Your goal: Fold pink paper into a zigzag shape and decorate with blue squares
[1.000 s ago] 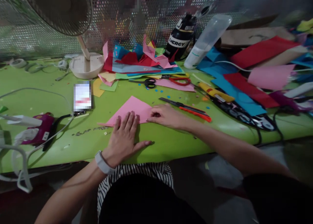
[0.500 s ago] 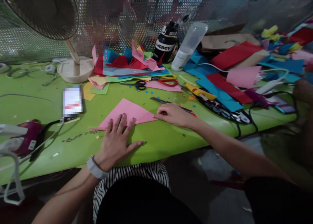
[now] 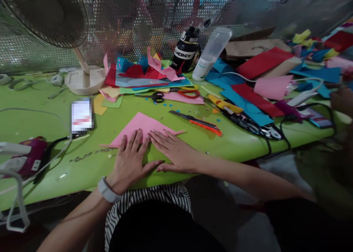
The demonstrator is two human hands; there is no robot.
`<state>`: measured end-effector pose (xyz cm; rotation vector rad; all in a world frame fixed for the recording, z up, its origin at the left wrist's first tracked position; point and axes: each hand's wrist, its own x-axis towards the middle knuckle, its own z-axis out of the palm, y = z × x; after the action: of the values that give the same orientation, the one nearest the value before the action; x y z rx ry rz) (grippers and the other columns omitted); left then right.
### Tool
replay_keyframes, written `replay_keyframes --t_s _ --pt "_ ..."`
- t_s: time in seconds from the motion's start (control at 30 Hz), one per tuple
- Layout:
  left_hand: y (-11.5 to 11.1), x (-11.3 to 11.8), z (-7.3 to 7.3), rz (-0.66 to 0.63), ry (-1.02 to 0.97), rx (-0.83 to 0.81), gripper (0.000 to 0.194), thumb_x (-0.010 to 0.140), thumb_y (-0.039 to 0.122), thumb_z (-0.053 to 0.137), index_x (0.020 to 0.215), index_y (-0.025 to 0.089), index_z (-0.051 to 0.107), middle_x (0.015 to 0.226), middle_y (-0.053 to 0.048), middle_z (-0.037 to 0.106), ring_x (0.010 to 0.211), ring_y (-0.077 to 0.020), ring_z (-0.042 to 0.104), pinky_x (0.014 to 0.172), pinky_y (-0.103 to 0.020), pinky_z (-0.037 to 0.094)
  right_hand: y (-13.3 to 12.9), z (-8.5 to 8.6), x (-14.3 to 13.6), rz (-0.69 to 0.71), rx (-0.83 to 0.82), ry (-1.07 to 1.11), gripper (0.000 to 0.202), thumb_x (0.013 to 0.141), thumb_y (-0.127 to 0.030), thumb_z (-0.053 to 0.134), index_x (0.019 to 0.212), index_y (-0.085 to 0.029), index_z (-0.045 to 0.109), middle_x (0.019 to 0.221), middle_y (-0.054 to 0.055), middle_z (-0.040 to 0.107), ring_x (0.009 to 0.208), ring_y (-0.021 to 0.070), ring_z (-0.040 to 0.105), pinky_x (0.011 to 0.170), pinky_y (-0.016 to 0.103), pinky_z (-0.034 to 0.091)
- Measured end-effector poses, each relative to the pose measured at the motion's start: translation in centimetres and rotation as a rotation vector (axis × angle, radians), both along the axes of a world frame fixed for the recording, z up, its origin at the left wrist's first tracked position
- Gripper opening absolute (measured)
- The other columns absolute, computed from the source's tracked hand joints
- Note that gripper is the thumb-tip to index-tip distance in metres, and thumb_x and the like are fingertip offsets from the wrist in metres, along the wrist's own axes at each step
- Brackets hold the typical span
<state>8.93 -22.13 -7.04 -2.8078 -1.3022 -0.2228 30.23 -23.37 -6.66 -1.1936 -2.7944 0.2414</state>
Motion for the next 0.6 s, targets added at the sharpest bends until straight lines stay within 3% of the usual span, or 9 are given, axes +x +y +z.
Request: replay_keyframes --t_s 0.6 --pt "-0.37 0.03 0.44 -0.015 -0.053 -0.05 0.088 0.087 0.075 0.028 0.15 0.014 0.029 0.158 -0.018 0.025 0.148 -0.0305 0.018 0.119 -0.051 0.012 -0.29 -0.19 0.27 -0.002 0.051 -0.006 0.096 0.089 -0.074 0.028 0.152 -0.003 0.02 0.158 0.02 0.021 0.148 0.0295 0.016 0.12 0.05 0.014"
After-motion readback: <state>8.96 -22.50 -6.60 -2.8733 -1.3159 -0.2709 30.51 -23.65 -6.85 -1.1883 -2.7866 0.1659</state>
